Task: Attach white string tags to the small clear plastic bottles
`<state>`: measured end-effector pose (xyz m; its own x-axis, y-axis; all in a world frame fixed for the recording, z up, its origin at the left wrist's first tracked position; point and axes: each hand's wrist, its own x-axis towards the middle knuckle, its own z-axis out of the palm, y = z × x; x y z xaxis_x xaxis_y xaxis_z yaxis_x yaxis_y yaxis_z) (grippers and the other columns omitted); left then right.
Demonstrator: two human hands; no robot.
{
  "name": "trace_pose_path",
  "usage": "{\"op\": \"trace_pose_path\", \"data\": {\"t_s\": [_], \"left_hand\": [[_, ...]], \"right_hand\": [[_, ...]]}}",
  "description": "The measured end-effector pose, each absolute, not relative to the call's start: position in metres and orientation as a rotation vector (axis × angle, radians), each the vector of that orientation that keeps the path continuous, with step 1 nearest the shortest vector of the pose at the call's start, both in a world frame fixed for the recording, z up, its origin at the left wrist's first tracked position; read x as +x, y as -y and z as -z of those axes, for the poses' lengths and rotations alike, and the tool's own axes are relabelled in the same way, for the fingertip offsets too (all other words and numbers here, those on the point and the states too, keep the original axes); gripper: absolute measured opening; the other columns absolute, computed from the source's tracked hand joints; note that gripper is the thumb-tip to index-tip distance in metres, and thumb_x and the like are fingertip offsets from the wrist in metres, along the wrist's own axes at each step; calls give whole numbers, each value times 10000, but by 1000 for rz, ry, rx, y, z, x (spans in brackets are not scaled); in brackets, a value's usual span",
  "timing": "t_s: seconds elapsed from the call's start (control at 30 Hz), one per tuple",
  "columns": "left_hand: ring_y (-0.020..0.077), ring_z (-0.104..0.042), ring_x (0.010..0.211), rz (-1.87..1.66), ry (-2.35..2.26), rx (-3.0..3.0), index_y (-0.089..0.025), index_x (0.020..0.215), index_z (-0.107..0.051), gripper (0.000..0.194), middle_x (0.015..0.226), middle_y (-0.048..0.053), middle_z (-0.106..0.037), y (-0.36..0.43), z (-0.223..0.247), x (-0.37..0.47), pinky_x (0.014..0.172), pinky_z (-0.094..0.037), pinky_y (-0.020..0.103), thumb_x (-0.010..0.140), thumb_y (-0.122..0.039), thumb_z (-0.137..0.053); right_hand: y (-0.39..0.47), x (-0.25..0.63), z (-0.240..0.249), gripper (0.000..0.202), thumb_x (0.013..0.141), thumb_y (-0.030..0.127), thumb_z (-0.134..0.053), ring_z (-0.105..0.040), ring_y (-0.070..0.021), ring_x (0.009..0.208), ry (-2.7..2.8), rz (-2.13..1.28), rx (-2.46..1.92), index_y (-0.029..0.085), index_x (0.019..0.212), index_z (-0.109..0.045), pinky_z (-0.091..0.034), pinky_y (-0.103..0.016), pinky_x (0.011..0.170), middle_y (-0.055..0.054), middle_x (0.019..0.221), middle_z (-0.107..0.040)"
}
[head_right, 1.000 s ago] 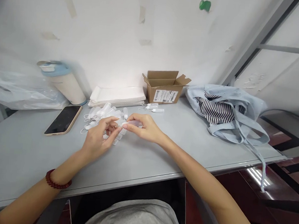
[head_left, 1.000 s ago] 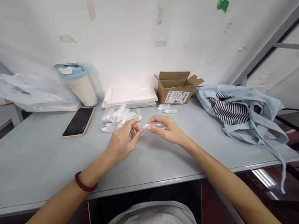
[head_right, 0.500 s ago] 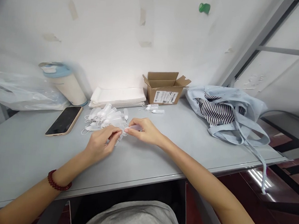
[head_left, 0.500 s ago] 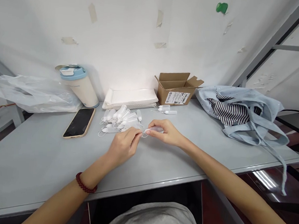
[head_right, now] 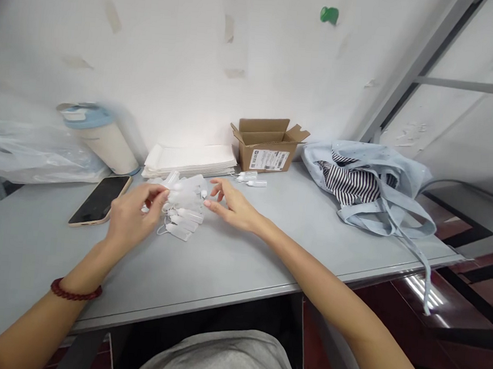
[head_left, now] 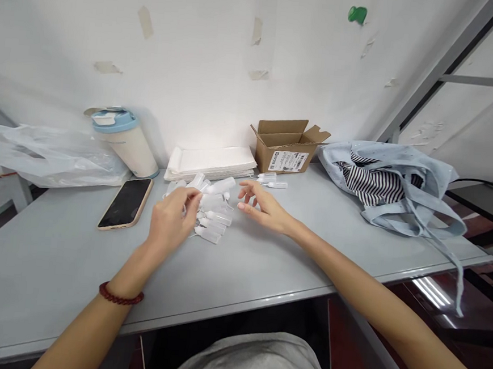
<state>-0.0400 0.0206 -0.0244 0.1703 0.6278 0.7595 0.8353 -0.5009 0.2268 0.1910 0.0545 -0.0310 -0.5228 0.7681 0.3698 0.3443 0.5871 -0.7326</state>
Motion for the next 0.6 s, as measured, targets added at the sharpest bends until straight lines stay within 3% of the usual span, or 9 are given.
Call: {"op": "trace_pose_path", "data": {"t_s": [0.1,0.23,0.43,0.6], "left_hand": [[156,-554,616,1178,1597,-2087,-174,830,-601,163,732,26,-638,-27,26,-50,575,-387,263,888,-262,-476],[190,-565,680,1063,1754,-2050,-172,839,-636,217,790,53,-641,-29,30,-51,620,-396,290,886,-281,-455],[186,-567,688,1143,1776,-2056,-147,924,-662,270,842,66,-631,-26,26,-45,653,-429,305,881,-307,-448],[162,-556,656,1210,1743,-2055,-162,901,-644,219,816,45,-625,-24,25,-42,621,-428,287,876,-287,-465]], "right_hand": [[-66,193,42,479,924,405,-443,-533,-209,997,2111,-627,-943,170,1324,-324,-456,-371,816,-133,1184,-546],[-84,192,53,395,930,260,-427,-489,-256,1105,2266,-358,-900,151,1307,-383,-410,-461,943,-159,1251,-536],[-113,171,56,425,818,-20,-412,-432,-274,1141,2561,68,-920,141,1179,-570,-413,-429,913,-140,1329,-496],[-126,155,52,416,793,-51,-420,-407,-281,1131,2701,316,-953,147,1092,-630,-393,-395,848,-131,1297,-509]]}}
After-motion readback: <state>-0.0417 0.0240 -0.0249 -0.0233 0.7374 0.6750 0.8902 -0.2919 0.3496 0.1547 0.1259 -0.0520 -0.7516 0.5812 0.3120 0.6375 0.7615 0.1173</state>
